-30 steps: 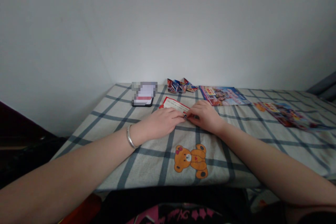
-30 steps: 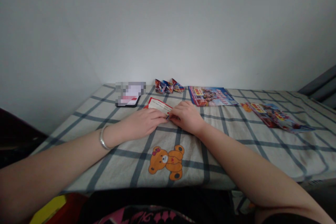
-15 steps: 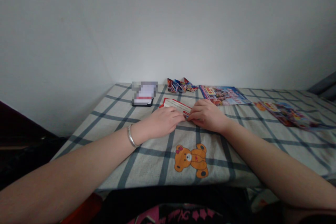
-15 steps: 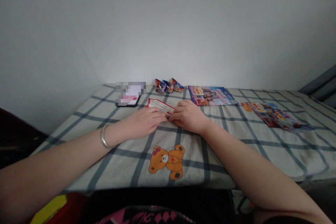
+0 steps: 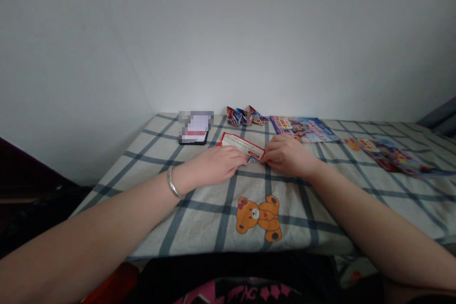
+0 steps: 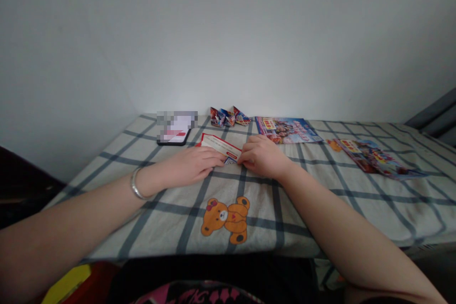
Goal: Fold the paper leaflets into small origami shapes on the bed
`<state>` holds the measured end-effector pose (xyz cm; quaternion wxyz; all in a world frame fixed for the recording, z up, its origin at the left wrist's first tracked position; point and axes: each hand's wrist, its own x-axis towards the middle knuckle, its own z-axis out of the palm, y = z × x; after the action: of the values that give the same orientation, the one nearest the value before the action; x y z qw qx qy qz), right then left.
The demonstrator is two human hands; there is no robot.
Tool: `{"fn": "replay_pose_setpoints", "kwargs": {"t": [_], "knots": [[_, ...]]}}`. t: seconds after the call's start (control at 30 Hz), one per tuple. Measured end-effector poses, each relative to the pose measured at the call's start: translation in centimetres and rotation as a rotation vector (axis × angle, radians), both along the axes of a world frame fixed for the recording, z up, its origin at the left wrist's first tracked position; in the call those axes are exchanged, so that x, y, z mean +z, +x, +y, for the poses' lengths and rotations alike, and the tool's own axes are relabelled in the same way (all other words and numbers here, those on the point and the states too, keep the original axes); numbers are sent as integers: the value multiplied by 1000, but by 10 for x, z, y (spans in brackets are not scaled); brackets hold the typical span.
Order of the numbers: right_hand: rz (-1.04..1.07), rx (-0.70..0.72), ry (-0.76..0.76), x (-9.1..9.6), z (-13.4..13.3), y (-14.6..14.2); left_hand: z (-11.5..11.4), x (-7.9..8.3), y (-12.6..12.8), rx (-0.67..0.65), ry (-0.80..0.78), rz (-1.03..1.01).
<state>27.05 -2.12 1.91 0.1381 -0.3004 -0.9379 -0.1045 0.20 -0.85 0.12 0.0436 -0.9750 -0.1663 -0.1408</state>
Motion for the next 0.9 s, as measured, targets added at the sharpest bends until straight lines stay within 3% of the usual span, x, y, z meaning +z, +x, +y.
{"fn": "replay_pose_setpoints", "kwargs": {"t": [0.27, 0.47, 0.9], "knots": [[12, 9, -2, 1, -1, 2, 0, 2, -4, 5, -6, -18], [65, 1, -103, -2, 0, 3, 1, -2, -6, 2, 4, -24], [360, -263, -79, -20, 1, -14, -7, 1, 6, 80, 52, 24]]}}
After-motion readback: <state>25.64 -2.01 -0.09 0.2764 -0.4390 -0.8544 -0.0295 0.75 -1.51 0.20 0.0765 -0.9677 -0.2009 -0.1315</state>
